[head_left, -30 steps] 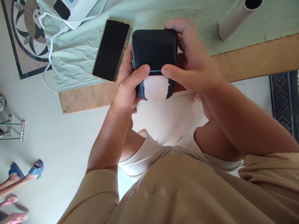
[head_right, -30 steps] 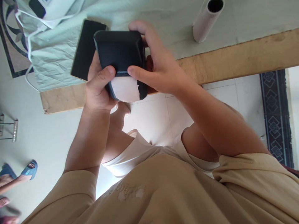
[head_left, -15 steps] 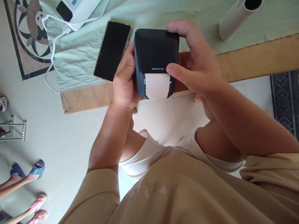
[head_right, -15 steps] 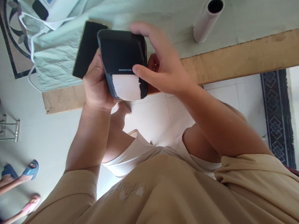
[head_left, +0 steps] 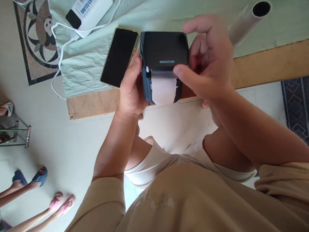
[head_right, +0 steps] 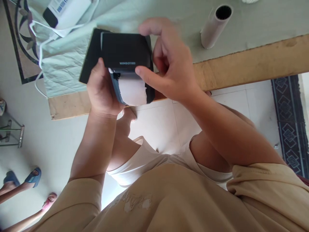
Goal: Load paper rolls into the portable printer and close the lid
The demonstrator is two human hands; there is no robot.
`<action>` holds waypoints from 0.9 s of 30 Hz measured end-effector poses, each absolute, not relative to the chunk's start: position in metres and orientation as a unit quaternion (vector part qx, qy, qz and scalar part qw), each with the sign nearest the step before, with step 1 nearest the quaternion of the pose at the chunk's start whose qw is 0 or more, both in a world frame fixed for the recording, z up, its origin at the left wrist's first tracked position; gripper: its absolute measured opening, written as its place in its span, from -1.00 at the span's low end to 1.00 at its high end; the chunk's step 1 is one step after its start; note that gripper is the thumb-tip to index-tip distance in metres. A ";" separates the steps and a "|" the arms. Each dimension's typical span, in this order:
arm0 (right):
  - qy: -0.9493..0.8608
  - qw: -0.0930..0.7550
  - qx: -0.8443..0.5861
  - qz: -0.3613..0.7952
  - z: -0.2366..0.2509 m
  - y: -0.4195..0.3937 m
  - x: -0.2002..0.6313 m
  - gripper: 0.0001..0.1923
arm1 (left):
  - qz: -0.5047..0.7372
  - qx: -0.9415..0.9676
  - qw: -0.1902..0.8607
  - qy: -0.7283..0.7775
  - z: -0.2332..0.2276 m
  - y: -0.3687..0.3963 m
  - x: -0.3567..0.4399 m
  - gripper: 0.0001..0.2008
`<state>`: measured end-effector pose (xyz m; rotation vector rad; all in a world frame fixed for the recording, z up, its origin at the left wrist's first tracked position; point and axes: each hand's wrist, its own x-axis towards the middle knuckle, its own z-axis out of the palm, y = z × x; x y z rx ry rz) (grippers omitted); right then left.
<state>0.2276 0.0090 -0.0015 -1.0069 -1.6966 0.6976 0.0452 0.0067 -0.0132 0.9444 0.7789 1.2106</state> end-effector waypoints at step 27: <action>-0.816 -0.010 -0.572 0.085 0.064 0.010 0.213 -0.57 | 0.483 0.489 0.643 0.338 -0.009 0.004 0.039 -0.62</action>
